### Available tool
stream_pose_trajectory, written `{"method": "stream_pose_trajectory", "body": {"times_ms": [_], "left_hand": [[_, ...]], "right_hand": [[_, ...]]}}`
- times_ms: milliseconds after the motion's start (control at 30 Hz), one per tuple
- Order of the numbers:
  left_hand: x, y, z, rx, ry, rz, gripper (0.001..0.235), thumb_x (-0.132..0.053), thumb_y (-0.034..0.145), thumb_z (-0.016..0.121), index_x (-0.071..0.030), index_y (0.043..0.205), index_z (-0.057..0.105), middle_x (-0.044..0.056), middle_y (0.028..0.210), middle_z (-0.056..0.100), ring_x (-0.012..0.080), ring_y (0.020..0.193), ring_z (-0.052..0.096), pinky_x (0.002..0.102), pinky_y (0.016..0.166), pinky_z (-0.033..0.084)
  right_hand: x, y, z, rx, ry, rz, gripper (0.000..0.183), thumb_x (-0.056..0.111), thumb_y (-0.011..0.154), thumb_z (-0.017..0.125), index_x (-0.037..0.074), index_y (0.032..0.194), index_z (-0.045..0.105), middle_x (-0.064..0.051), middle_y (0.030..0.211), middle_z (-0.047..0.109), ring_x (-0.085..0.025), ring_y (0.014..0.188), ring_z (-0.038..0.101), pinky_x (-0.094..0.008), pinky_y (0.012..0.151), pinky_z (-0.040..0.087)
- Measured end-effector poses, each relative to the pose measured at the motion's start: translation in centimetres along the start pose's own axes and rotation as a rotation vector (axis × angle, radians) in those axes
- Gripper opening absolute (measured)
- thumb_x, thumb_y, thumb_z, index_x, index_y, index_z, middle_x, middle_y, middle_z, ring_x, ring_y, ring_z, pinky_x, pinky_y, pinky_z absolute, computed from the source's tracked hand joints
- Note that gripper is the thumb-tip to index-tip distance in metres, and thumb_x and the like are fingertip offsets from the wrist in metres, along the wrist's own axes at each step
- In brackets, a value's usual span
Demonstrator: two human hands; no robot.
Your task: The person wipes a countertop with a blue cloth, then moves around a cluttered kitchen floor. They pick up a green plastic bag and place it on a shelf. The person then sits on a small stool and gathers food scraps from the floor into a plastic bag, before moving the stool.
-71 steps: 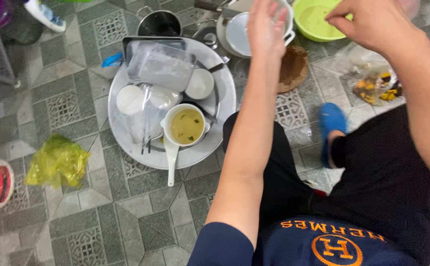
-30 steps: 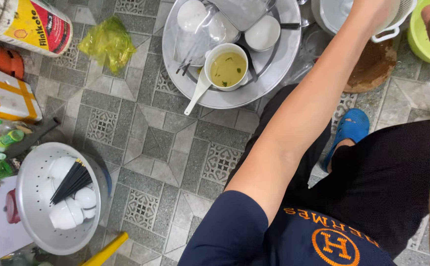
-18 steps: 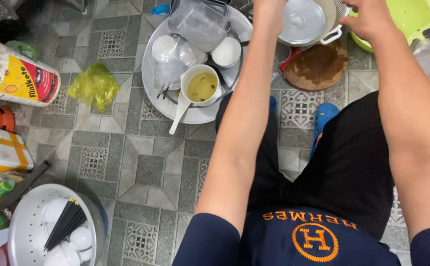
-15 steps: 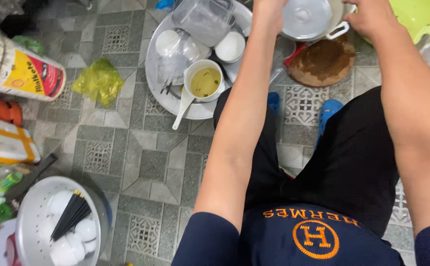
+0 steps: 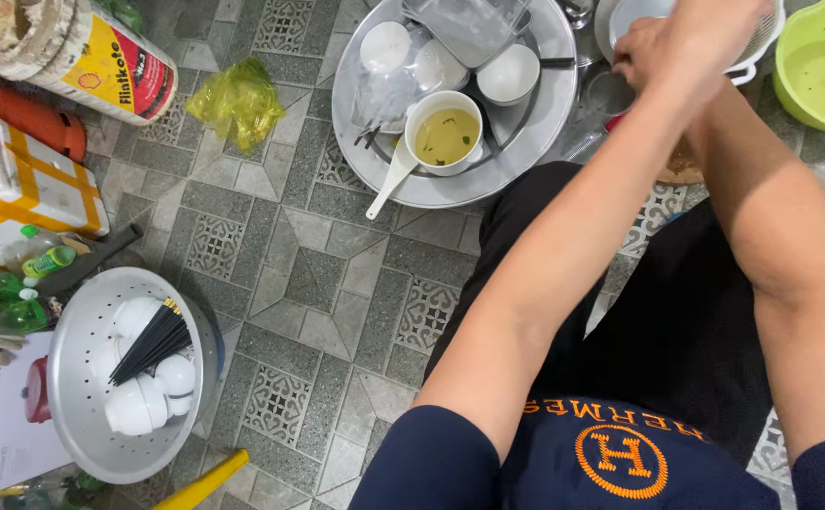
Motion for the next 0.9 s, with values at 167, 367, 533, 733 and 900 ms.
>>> {"method": "stream_pose_trajectory", "body": {"times_ms": [167, 367, 533, 733, 900], "left_hand": [[0.9, 0.2, 0.9, 0.041, 0.06, 0.099, 0.031, -0.023, 0.086, 0.075, 0.007, 0.078, 0.069, 0.009, 0.061, 0.06, 0.0187, 0.054, 0.053, 0.038, 0.044, 0.041], [2.5, 4.3, -12.4, -0.004, 0.009, 0.002, 0.025, -0.019, 0.082, 0.078, 0.005, 0.083, 0.072, 0.01, 0.071, 0.068, 0.0208, 0.063, 0.062, 0.037, 0.053, 0.049], [-2.2, 5.6, -29.8, -0.027, 0.051, -0.068, 0.023, -0.016, 0.078, 0.081, 0.004, 0.088, 0.075, 0.011, 0.08, 0.075, 0.0225, 0.07, 0.071, 0.037, 0.06, 0.056], [-13.7, 3.4, -38.7, -0.031, 0.052, 0.081, 0.034, -0.011, 0.094, 0.073, 0.002, 0.125, 0.065, 0.012, 0.125, 0.068, 0.0195, 0.113, 0.067, 0.035, 0.093, 0.058], [-17.0, 0.9, -39.0, -0.047, 0.015, -0.007, 0.044, -0.005, 0.093, 0.071, -0.001, 0.135, 0.062, 0.013, 0.131, 0.065, 0.0176, 0.111, 0.065, 0.031, 0.093, 0.056]], "right_hand": [[1.7, -1.1, -0.2, 0.063, 0.141, 0.055, 0.011, 0.019, 0.097, 0.074, 0.018, 0.108, 0.076, -0.005, 0.109, 0.072, -0.028, 0.107, 0.069, -0.042, 0.09, 0.056], [10.5, -1.7, -6.0, -0.195, 0.771, -0.382, 0.021, 0.017, 0.103, 0.068, 0.009, 0.12, 0.06, -0.013, 0.128, 0.066, -0.036, 0.122, 0.063, -0.045, 0.112, 0.048], [18.7, 2.8, 1.5, 0.204, 0.382, -0.276, 0.028, 0.017, 0.089, 0.074, 0.012, 0.116, 0.076, -0.014, 0.117, 0.072, -0.037, 0.105, 0.068, -0.047, 0.091, 0.054], [27.1, 10.7, 12.1, 0.144, 0.627, -0.273, 0.032, -0.001, 0.075, 0.07, 0.006, 0.106, 0.078, -0.02, 0.11, 0.072, -0.038, 0.105, 0.068, -0.046, 0.092, 0.055], [28.8, 13.1, 20.9, 0.384, 0.313, -0.059, 0.02, 0.008, 0.087, 0.065, 0.009, 0.099, 0.08, -0.019, 0.106, 0.075, -0.036, 0.099, 0.073, -0.047, 0.087, 0.057]]}}
Point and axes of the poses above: each hand's wrist, its own y-axis towards the middle knuckle, its own z-axis out of the palm, x = y × z, the point moved 9 cm from there along y, towards the middle knuckle
